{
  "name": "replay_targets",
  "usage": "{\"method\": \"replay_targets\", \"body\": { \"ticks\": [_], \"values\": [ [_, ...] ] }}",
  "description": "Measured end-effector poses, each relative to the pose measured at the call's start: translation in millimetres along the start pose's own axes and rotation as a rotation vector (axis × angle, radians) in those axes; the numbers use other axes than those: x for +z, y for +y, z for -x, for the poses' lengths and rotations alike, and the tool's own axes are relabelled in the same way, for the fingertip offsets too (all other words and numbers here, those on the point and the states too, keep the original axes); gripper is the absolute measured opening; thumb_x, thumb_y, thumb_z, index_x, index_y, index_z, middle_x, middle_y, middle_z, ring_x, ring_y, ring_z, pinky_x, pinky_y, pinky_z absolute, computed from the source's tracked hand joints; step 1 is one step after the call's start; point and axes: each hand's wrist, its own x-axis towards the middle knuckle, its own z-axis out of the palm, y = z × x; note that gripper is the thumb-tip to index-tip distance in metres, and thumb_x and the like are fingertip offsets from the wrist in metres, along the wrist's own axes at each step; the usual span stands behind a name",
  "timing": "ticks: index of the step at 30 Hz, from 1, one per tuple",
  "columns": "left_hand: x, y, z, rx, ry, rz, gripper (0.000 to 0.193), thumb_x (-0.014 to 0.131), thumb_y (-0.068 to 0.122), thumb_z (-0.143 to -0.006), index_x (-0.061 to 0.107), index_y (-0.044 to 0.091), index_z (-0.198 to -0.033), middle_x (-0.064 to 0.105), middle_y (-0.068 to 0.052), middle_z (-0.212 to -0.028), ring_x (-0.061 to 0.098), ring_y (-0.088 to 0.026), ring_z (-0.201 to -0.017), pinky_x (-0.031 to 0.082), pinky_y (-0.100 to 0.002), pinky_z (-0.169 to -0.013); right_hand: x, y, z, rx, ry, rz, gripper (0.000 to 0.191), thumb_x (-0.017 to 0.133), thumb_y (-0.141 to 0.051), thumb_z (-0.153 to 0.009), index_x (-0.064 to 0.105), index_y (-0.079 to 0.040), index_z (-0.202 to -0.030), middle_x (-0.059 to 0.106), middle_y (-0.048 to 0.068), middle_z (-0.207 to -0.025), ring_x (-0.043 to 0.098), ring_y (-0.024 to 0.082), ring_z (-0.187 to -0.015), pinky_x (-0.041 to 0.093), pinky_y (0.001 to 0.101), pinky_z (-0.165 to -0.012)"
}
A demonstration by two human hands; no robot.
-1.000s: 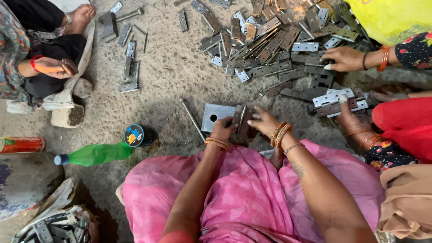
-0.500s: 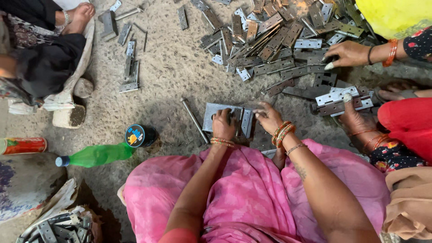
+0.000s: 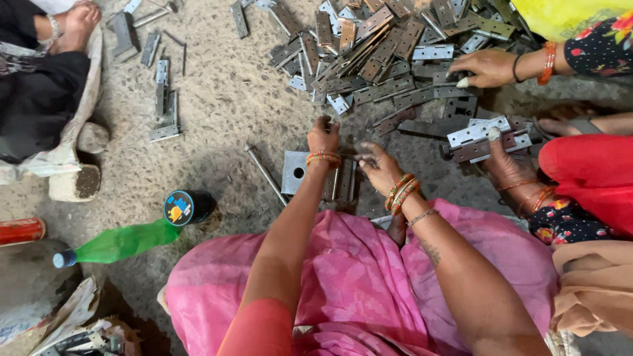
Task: The person assembles metal hinges by placing two plates on a metal block, inserting a pin, and tapping it with a hammer. The person then places the assembled hinge into a bucket.
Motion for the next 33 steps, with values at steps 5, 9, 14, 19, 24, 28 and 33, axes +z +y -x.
{"method": "replay_targets", "body": {
  "ticks": [5, 9, 14, 19, 24, 28, 33],
  "values": [
    [16.1, 19.2, -22.5, -0.131, 0.079, -0.026, 0.046, 0.082, 0.032, -0.082, 0.067, 0.005, -0.117, 0.077, -0.019, -0.099, 0.074, -0.036, -0.094, 0.057, -0.045, -0.086, 1.0, -1.8, 1.5, 0.022, 0.025, 0.025, 0.046, 0.062, 0.004, -0.094, 0.055, -0.007, -0.138, 0.071, 0.01, -0.119, 0.069, 0.018, -0.11, 0.061, 0.0321, -0.092],
    [27.5, 32.9, -33.8, -0.323, 0.153, -0.019, 0.053, 0.087, 0.035, -0.078, 0.066, 0.004, -0.116, 0.073, -0.025, -0.108, 0.069, -0.043, -0.103, 0.054, -0.048, -0.091, 2.0, -2.8, 1.6, -0.034, 0.018, -0.027, 0.047, 0.06, 0.007, -0.094, 0.052, -0.005, -0.139, 0.07, 0.011, -0.119, 0.069, 0.019, -0.109, 0.062, 0.0329, -0.091],
    [36.0, 39.4, -39.2, -0.483, 0.207, 0.057, 0.057, 0.089, 0.033, -0.074, 0.063, 0.002, -0.115, 0.073, -0.024, -0.11, 0.07, -0.041, -0.104, 0.054, -0.048, -0.092, 3.2, -3.2, 0.9, 0.042, -0.012, -0.114, 0.048, 0.058, 0.007, -0.095, 0.051, -0.005, -0.141, 0.072, 0.012, -0.117, 0.071, 0.019, -0.107, 0.061, 0.0329, -0.093],
    [35.9, 39.5, -44.5, -0.52, 0.257, 0.154, 0.054, 0.091, 0.028, -0.066, 0.066, 0.001, -0.105, 0.076, -0.02, -0.103, 0.075, -0.036, -0.097, 0.057, -0.044, -0.088, 1.1, -4.2, 3.0, -0.015, -0.027, -0.09, 0.049, 0.057, 0.007, -0.095, 0.049, -0.004, -0.142, 0.073, 0.012, -0.118, 0.071, 0.018, -0.111, 0.061, 0.0319, -0.094],
    [24.3, 36.9, -49.0, -0.545, 0.119, 0.09, 0.05, 0.091, 0.025, -0.066, 0.071, 0.0, -0.103, 0.076, -0.022, -0.104, 0.073, -0.036, -0.096, 0.057, -0.044, -0.086, 0.7, -3.1, 3.9, -0.006, -0.02, -0.054, 0.047, 0.059, 0.005, -0.096, 0.05, -0.005, -0.141, 0.075, 0.011, -0.114, 0.072, 0.019, -0.108, 0.061, 0.0317, -0.093],
    [7.0, 23.9, -54.3, -0.628, -0.163, 0.128, 0.042, 0.083, 0.027, -0.08, 0.072, -0.002, -0.108, 0.077, -0.024, -0.108, 0.075, -0.037, -0.096, 0.056, -0.045, -0.086, 3.6, -1.3, 4.0, -0.025, -0.013, -0.037, 0.045, 0.059, 0.005, -0.096, 0.051, -0.006, -0.138, 0.076, 0.01, -0.113, 0.072, 0.017, -0.108, 0.061, 0.0316, -0.092],
    [-6.2, -0.7, -51.8, -0.674, -0.355, 0.395, 0.023, 0.074, 0.022, -0.092, 0.072, -0.001, -0.095, 0.07, -0.021, -0.093, 0.064, -0.034, -0.084, 0.051, -0.047, -0.074, 4.9, -4.1, 6.3, -0.013, -0.04, -0.008, 0.047, 0.061, 0.003, -0.094, 0.051, -0.008, -0.139, 0.076, 0.008, -0.115, 0.072, 0.016, -0.108, 0.059, 0.0307, -0.093]
  ]
}}
